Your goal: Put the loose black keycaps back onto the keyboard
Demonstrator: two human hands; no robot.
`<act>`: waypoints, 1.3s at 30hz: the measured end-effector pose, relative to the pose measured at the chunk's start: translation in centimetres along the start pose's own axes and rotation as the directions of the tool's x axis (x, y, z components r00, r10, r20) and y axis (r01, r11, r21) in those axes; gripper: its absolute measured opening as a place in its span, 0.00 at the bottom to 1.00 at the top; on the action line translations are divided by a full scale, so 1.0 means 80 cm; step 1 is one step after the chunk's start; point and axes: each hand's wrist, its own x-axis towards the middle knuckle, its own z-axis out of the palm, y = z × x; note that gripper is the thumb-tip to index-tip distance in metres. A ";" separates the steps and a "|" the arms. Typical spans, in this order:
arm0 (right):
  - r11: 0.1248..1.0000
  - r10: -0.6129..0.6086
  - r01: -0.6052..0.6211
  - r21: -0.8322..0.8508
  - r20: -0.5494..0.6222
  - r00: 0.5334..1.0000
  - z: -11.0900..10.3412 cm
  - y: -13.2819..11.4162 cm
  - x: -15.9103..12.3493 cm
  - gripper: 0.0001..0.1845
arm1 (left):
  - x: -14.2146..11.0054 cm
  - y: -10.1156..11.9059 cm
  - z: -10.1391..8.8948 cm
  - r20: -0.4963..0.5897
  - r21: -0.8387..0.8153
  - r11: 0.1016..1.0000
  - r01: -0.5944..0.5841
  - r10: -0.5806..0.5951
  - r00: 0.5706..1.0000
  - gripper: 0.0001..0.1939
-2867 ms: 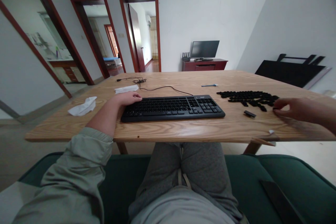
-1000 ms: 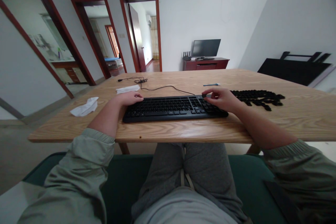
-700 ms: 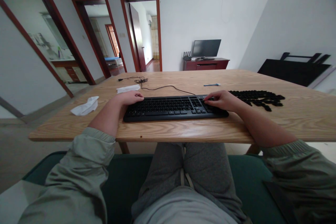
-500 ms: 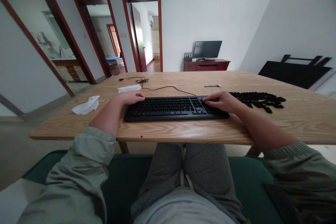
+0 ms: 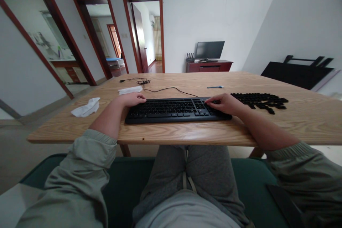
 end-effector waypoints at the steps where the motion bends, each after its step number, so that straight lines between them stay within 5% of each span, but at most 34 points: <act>1: 1.000 -0.002 0.002 -0.001 0.001 1.000 0.000 0.001 0.000 0.12 | 0.000 -0.001 0.000 0.001 -0.004 1.000 -0.005 0.005 1.000 0.28; 18: 0.993 -0.107 0.107 -0.049 0.010 0.994 0.001 0.004 0.000 0.12 | -0.008 0.012 -0.004 0.011 -0.013 1.000 0.022 -0.022 1.000 0.26; 39: 0.994 -0.099 0.099 -0.049 0.009 0.995 -0.001 0.000 -0.002 0.13 | 0.006 -0.008 0.001 0.011 0.031 0.999 -0.008 0.008 1.000 0.30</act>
